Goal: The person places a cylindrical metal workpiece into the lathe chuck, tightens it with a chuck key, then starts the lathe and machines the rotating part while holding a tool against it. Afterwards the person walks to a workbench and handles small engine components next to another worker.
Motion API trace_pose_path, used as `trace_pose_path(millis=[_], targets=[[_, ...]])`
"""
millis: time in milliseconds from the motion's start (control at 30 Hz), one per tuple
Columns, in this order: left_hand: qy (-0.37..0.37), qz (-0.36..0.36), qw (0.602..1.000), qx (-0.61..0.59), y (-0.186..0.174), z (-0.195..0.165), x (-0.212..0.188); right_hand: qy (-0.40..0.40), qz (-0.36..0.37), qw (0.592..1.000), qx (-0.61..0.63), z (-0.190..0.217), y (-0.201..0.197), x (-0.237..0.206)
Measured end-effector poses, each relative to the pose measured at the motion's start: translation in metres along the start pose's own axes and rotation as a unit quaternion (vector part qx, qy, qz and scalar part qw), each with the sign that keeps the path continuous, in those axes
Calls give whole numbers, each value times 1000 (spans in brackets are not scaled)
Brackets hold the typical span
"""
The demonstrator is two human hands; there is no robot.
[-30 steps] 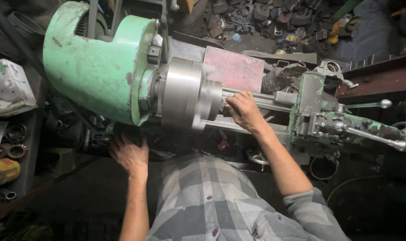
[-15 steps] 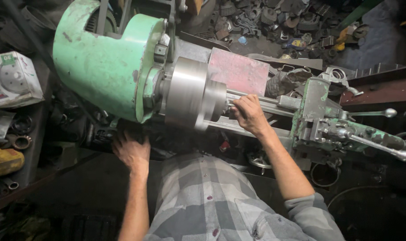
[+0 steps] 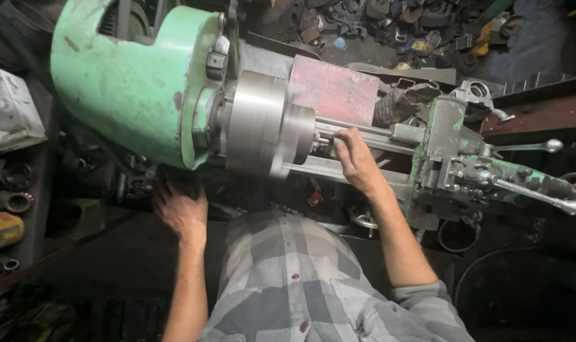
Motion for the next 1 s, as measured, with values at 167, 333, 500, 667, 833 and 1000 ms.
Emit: trace_pose_path(millis=[167,333,500,667,833,1000], targets=[[-21,37,999,15,4,5,0,-72,13,996,-56,9,9,11],[-10,30,999,9,2,5,1,-121,7,988,-96,8,12,21],[-10,27,1000,-9,1,4,1,-140,5,984,-113,4,18,22],[-2,22,1000,10,0,4,0,-172,-10,978,-118,4,20,22],[-13,33,999,3,3,7,-2,-201,-33,972,-118,5,19,21],[-20,18,1000,-9,1,6,-2,-189,-22,974,-123,3,17,18]])
Point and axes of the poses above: each hand's wrist, its own x-axis towards the middle knuckle, its own y-axis out of the palm, z = x × y, the point moved 4 cm from there along x, towards the middle knuckle, and after that the axes turned 12 degrees about -x, right-handed, at the moved point
